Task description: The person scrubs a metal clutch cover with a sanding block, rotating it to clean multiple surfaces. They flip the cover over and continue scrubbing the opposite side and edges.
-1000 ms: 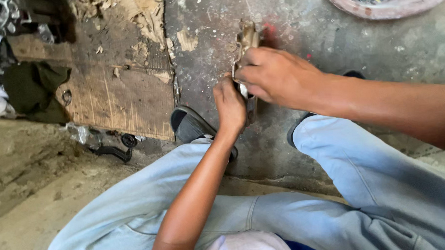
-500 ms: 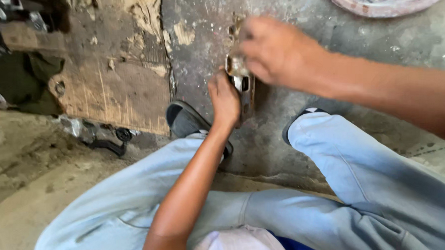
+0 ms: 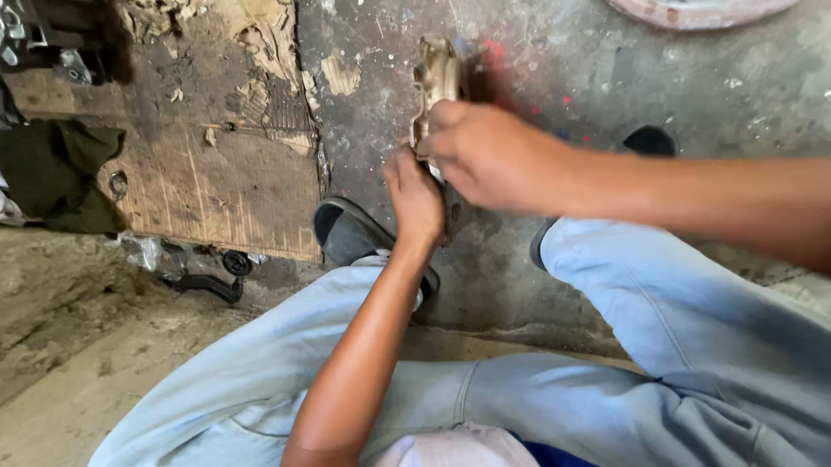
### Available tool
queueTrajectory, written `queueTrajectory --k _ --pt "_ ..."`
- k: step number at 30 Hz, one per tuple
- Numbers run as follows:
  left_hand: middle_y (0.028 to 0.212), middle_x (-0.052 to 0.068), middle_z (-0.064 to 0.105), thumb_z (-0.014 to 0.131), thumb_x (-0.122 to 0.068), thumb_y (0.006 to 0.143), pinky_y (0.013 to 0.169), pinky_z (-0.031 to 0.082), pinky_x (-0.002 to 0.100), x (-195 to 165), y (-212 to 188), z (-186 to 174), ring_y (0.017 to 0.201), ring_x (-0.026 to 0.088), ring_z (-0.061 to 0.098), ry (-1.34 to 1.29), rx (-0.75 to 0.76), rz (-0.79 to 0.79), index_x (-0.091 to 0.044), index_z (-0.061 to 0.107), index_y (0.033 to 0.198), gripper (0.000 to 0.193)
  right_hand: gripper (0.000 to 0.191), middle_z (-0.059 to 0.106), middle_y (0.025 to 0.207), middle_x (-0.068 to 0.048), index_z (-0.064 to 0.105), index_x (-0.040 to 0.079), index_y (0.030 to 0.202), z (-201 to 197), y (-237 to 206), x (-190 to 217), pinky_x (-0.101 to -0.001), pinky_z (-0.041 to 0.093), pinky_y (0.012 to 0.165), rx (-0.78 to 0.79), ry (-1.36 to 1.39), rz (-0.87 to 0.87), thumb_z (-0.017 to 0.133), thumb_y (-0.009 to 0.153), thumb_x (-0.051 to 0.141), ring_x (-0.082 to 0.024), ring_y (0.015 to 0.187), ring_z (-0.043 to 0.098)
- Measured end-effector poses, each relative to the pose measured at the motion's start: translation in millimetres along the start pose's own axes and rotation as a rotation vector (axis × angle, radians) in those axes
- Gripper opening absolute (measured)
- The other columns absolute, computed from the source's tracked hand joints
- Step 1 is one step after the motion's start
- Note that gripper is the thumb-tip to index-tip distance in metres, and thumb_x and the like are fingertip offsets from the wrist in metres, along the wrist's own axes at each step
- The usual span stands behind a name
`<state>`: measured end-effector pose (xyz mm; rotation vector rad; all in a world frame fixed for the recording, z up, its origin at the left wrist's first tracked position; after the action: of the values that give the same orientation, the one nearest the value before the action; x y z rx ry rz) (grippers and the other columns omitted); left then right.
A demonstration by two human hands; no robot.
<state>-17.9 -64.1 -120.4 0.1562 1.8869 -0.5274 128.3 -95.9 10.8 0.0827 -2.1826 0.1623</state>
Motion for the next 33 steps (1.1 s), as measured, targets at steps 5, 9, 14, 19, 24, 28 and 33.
queueTrajectory --k 5,9,14,19,24,28,33 --pt "0.094 0.019 0.061 0.035 -0.031 0.108 0.082 0.045 0.041 22 6 -1 0.089 0.024 0.053 0.001 -0.039 -0.195 0.007 0.06 0.099 0.046 0.014 0.062 0.095 -0.022 0.071 -0.003 0.097 -35 11 4 -0.0454 0.054 0.076 -0.08 -0.035 0.044 0.064 0.09 0.006 -0.037 0.084 0.065" --pt "0.115 0.017 0.064 0.035 -0.033 0.107 0.095 0.047 0.038 23 4 1 0.105 0.024 0.059 -0.231 -0.054 -0.238 0.003 0.061 0.117 0.045 0.015 0.063 0.09 -0.022 0.071 -0.001 0.094 -8 11 11 -0.0456 0.055 0.082 -0.206 -0.048 0.056 0.061 0.086 0.006 -0.039 0.09 0.064" --pt "0.13 0.01 0.06 0.033 -0.038 0.109 0.103 0.046 0.04 9 -23 20 0.119 0.023 0.057 -0.755 -0.102 -0.27 -0.006 0.057 0.132 0.047 0.019 0.064 0.099 -0.022 0.073 0.001 0.1 14 13 -29 -0.0483 0.052 0.082 -0.161 0.085 0.211 0.064 0.09 0.015 -0.039 0.092 0.063" --pt "0.134 0.009 0.056 0.033 -0.045 0.106 0.112 0.038 0.047 -5 -42 46 0.127 0.028 0.052 -1.13 -0.004 -0.543 -0.015 0.051 0.136 0.046 0.027 0.059 0.106 -0.016 0.067 0.002 0.107 16 -6 18 -0.0463 0.047 0.09 -0.324 -0.143 -0.097 0.07 0.088 0.022 -0.036 0.102 0.053" --pt "0.136 0.006 0.06 0.034 -0.048 0.103 0.111 0.041 0.039 -7 -36 32 0.128 0.021 0.056 -1.094 -0.04 -0.578 -0.01 0.056 0.132 0.053 0.029 0.056 0.103 -0.01 0.065 0.007 0.111 20 -6 4 -0.0471 0.044 0.086 -0.228 -0.272 -0.131 0.071 0.083 0.017 -0.032 0.102 0.051" --pt "0.113 0.014 0.058 0.047 -0.034 0.106 0.082 0.045 0.045 -11 -47 2 0.097 0.026 0.054 -0.586 -0.158 -0.422 -0.006 0.057 0.125 0.035 0.031 0.055 0.11 -0.013 0.063 0.006 0.106 11 6 -13 -0.0455 0.046 0.091 -0.196 -0.22 -0.288 0.074 0.078 0.014 -0.035 0.107 0.05" --pt "0.128 0.011 0.053 0.064 -0.023 0.105 0.102 0.05 0.038 -111 -39 -49 0.116 0.026 0.056 0.158 -0.047 0.534 -0.004 0.053 0.128 0.031 0.027 0.054 0.113 -0.015 0.061 0.006 0.101 11 11 -12 -0.046 0.047 0.092 -0.218 -0.081 -0.346 0.076 0.081 0.015 -0.036 0.109 0.052"
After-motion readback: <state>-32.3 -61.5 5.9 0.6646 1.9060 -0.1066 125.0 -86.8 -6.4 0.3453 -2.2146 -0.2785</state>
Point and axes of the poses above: each hand's wrist, its own y-axis towards the middle knuckle, its own z-axis out of the palm, x = y × z, the point moved 7 cm from there along y, towards the middle knuckle
